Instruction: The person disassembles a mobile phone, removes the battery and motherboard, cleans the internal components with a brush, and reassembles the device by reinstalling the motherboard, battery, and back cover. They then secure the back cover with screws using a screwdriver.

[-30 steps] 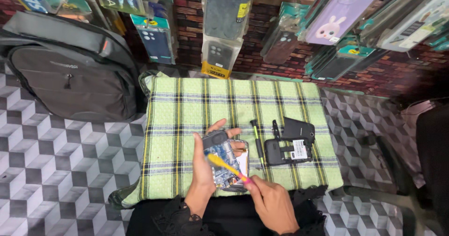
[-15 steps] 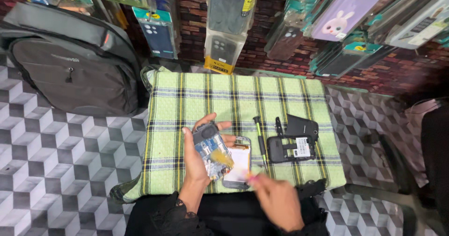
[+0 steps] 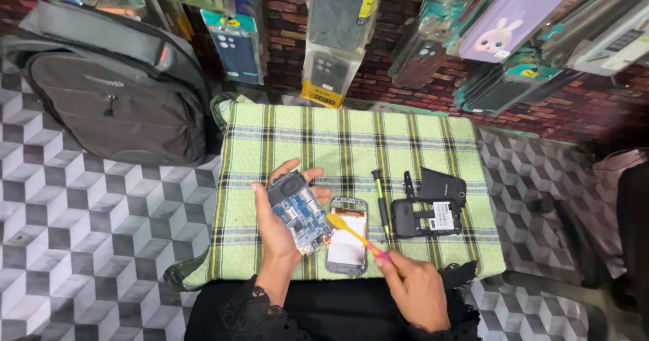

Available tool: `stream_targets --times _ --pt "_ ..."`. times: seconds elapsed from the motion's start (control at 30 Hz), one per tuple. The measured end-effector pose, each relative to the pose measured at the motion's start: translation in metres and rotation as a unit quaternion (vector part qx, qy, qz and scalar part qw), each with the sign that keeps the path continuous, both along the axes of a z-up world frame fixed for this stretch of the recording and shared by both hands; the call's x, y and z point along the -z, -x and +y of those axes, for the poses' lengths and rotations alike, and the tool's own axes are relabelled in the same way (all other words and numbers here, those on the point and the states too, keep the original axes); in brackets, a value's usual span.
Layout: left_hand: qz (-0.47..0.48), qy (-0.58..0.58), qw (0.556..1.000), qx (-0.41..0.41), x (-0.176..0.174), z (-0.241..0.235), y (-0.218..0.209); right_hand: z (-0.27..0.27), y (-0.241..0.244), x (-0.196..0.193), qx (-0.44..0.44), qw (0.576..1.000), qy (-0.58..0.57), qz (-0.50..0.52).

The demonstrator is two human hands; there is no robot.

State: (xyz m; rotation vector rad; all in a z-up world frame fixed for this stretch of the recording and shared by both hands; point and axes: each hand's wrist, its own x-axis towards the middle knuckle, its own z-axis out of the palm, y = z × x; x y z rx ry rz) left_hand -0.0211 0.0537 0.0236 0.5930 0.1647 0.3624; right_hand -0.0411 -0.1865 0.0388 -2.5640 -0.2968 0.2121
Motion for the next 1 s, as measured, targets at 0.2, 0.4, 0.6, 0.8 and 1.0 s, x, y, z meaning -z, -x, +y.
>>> stream_targets --times 0.2,0.4,0.6,0.8,1.0 --pt "0.011 0.011 1.0 0.002 -0.003 0.003 0.002 0.001 0.001 0.003 -0.006 1.0 -0.018 -0.014" --pt "-0.032 0.013 0.998 0.057 -0.003 0.002 0.003 0.003 0.001 0.009 -0.03 0.995 -0.07 -0.07" --pt "-0.035 0.035 0.99 0.134 -0.006 0.002 0.003 0.005 0.006 0.023 0.08 0.984 -0.11 -0.116" --pt "-0.004 -0.013 0.986 0.167 -0.005 -0.006 0.0 -0.012 -0.035 0.025 0.175 0.923 -0.251 -0.232" --pt "0.028 -0.089 0.982 0.165 -0.007 -0.005 0.0 -0.034 -0.058 0.021 0.232 0.904 -0.115 -0.341"
